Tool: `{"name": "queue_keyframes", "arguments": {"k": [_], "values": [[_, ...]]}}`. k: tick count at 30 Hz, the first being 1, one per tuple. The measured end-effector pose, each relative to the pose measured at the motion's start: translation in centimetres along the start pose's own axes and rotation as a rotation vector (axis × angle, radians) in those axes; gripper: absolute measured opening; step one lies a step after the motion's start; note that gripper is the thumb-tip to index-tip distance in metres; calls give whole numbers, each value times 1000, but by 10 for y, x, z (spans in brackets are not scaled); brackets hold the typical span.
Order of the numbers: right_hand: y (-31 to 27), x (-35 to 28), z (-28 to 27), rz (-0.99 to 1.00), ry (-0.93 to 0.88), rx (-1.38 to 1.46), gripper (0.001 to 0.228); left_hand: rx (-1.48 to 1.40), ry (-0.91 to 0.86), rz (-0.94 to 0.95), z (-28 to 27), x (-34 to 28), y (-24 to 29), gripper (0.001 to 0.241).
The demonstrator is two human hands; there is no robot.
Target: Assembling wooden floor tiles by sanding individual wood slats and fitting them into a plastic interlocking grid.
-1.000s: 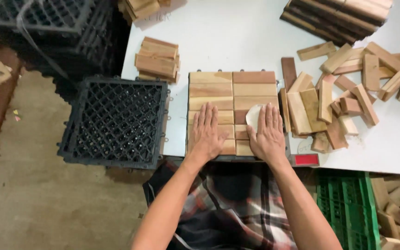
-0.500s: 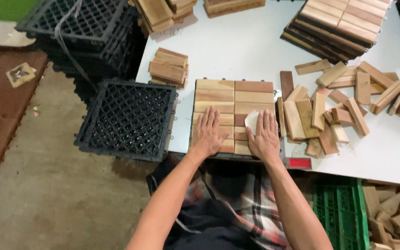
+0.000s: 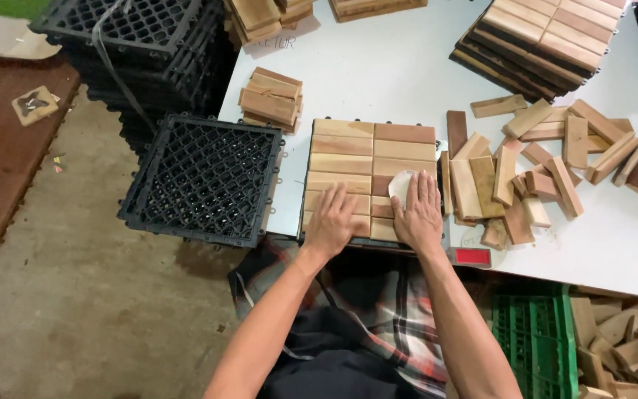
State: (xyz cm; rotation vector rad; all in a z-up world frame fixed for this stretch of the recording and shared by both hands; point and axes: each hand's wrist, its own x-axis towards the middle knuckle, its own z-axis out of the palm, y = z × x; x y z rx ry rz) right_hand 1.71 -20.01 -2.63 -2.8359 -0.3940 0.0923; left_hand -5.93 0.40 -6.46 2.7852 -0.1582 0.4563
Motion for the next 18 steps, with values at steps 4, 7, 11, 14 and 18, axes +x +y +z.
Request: {"name": "queue_keyframes", "arguments": {"k": [4, 7, 11, 14, 18], "values": [[-2, -3, -2, 18, -14, 6, 78, -67, -2, 89, 1, -26, 6, 65], [-2, -2, -4, -1, 1, 17, 79, -93, 44, 68, 5, -30, 5, 53], [-3, -4, -8, -29, 17, -6, 98, -210, 31, 39, 14, -24, 2, 57], [-5, -10, -6, -60, 88, 8, 96, -251, -33, 21, -3, -24, 8, 55], [0, -7, 10, -154, 288, -10, 80, -218, -177, -48, -20, -11, 18, 54]]}}
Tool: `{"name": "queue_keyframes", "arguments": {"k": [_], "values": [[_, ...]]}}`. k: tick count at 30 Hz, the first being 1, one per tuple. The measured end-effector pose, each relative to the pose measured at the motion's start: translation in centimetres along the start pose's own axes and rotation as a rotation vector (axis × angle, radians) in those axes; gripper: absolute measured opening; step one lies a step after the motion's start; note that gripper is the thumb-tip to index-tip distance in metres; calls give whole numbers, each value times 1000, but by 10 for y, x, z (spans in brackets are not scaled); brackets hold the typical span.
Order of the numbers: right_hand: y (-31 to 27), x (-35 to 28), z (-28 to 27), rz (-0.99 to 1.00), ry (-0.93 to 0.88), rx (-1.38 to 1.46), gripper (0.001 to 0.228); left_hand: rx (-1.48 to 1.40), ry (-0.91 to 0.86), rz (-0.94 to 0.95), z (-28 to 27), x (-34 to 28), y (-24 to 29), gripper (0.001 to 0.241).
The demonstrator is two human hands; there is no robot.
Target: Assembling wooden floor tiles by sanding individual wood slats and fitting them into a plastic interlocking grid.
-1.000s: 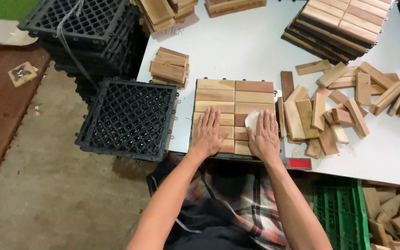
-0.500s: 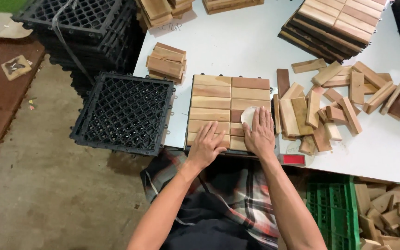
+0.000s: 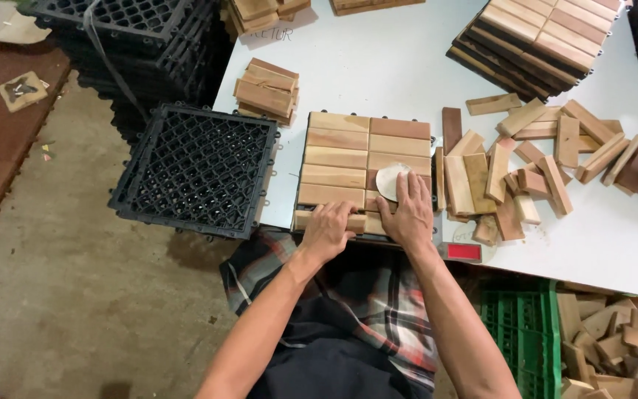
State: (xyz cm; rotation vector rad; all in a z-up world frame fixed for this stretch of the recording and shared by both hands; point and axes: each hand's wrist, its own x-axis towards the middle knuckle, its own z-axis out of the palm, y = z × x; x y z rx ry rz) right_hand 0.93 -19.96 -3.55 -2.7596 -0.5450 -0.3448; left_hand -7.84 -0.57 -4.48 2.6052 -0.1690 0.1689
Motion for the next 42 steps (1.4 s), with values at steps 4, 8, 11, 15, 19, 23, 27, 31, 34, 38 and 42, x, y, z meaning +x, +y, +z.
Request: {"name": "queue_keyframes", "arguments": {"k": [4, 8, 11, 15, 19, 23, 27, 31, 34, 38, 42], "values": [[-5, 11, -4, -66, 108, -66, 78, 8, -46, -22, -3, 14, -3, 50], [-5, 28, -6, 34, -159, -185, 73, -26, -187, -134, -25, 30, 6, 29], [16, 40, 28, -114, -11, -217, 45, -184, -206, -195, -60, 50, 17, 26], [13, 34, 15, -201, -36, 35, 58, -381, -108, -262, -77, 69, 26, 30], [-6, 41, -17, -12, -224, 96, 75, -498, -105, -270, -76, 87, 24, 40], [10, 52, 13, -37, -85, 23, 44, -632, -56, -288, -49, 97, -3, 55], [3, 56, 15, 314, 4, 407, 30, -660, -86, -264, -40, 93, -17, 58], [-29, 48, 7, 332, 241, 600, 29, -659, -93, -268, -34, 91, -16, 47], [-65, 54, 13, -168, 244, 335, 30, -556, 6, -178, -26, 97, -19, 18], [-57, 88, 48, -78, 72, 262, 30, -592, 192, -87, 4, 95, -38, 18], [-61, 100, -2, 192, -309, 682, 40, -800, 165, -53, -31, 79, -15, 22]]}}
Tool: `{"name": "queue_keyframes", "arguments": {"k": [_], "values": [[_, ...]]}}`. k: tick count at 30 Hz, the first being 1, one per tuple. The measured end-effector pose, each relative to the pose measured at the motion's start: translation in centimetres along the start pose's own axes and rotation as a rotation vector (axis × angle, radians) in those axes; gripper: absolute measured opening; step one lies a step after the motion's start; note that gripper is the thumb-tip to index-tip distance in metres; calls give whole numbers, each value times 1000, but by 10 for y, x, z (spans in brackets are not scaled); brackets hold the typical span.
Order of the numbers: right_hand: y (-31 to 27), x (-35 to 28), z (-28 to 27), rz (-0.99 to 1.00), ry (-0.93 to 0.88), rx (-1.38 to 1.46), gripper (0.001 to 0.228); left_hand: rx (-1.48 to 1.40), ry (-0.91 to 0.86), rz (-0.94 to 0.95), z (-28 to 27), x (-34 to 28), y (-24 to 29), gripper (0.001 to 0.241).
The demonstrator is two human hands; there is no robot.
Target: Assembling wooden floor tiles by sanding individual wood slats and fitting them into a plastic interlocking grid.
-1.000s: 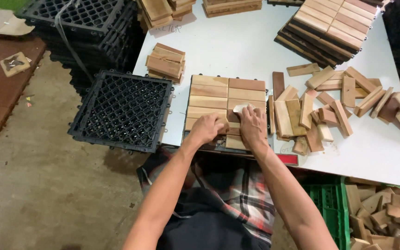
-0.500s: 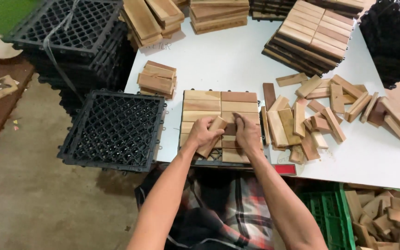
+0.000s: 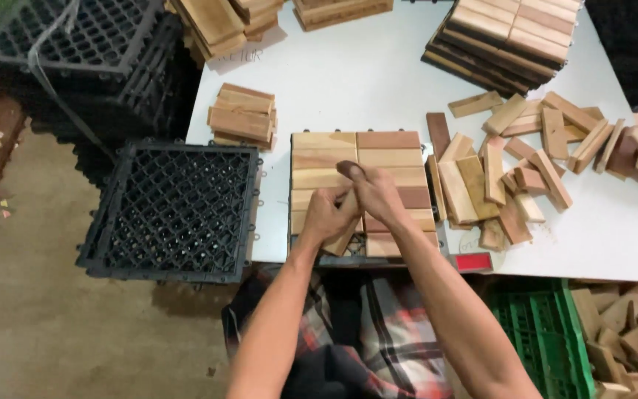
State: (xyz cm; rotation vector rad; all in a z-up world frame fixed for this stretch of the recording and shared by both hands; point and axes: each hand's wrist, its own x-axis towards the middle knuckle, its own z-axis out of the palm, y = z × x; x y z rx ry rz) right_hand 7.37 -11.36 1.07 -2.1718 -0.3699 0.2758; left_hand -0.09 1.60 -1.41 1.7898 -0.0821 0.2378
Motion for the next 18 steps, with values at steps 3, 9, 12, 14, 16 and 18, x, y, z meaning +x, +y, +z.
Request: {"name": "queue_keyframes", "arguments": {"k": [3, 9, 12, 14, 16, 18], "values": [[-8, -42, -25, -80, 251, -63, 40, 8, -31, -104, -14, -7, 62, 24], [42, -5, 23, -313, 146, -321, 33, 113, 17, -133, -2, -4, 40, 20], [-14, 1, 2, 143, -25, -58, 41, 24, 14, -97, -8, -8, 40, 23], [-43, -30, -29, 217, 164, 233, 40, -46, -20, -173, -13, -8, 30, 23], [-57, -38, -47, 266, 316, 509, 43, -128, -17, -247, -21, 5, 25, 36], [-43, -58, -49, 14, 419, 577, 36, -221, -41, -302, -15, -2, 24, 49]]}}
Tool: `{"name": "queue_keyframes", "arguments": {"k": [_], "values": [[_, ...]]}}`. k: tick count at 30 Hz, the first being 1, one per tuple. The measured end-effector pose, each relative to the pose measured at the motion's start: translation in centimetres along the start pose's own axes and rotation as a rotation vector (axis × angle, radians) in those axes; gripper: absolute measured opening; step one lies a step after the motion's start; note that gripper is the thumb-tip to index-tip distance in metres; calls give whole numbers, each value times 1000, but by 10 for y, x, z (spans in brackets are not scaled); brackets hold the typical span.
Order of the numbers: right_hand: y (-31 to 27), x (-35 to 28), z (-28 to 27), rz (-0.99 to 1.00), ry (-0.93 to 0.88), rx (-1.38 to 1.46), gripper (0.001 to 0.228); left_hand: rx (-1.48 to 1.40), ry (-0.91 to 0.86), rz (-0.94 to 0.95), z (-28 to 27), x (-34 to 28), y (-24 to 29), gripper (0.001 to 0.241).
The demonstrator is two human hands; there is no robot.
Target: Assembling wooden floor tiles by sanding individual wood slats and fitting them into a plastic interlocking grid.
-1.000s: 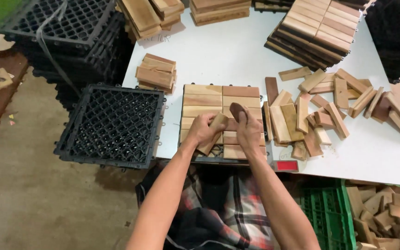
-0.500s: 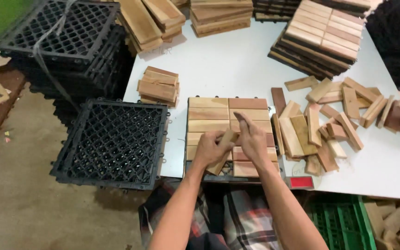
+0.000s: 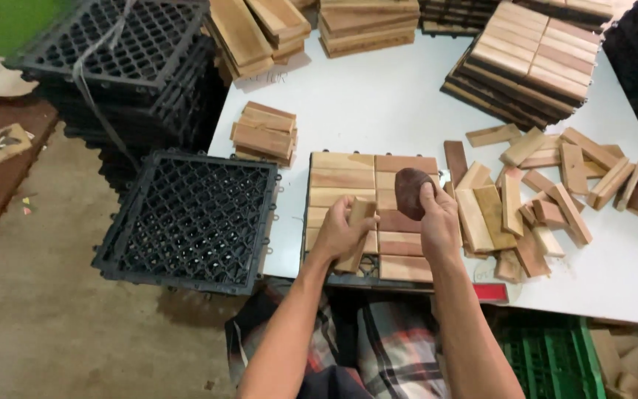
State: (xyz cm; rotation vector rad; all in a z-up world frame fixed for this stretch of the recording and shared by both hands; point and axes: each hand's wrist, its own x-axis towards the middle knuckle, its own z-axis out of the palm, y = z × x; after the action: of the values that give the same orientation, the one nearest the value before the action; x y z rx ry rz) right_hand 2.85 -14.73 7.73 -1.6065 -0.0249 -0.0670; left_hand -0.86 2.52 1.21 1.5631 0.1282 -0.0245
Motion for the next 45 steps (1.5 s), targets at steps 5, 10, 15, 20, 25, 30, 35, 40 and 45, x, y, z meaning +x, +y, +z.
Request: {"name": "queue_keyframes", "arguments": {"k": [5, 10, 15, 20, 25, 30, 35, 40, 45], "values": [[-22, -36, 3, -70, 12, -186, 32, -50, -62, 80, 9, -5, -1, 35], [1, -64, 15, -455, -89, -355, 37, 34, -233, 155, 12, -32, 44, 85], [-1, -60, 27, -326, -283, -402, 43, 302, -247, 211, 26, -50, 58, 82], [-36, -42, 15, 213, -98, 84, 52, 471, -212, 184, 23, -73, 40, 80], [-28, -73, 25, -388, -153, -201, 42, 465, -136, 261, 17, -65, 65, 81], [-37, -22, 20, 141, -404, -49, 56, 488, -111, 389, 26, -77, 82, 69], [-76, -56, 7, 42, -93, 286, 48, -24, -189, -56, 15, -74, 96, 82], [-69, -59, 5, -389, -197, 121, 46, -637, -237, -180, 16, -66, 80, 69], [-62, -54, 19, -608, -401, -393, 45, -413, -32, -133, 27, -67, 93, 75]]}}
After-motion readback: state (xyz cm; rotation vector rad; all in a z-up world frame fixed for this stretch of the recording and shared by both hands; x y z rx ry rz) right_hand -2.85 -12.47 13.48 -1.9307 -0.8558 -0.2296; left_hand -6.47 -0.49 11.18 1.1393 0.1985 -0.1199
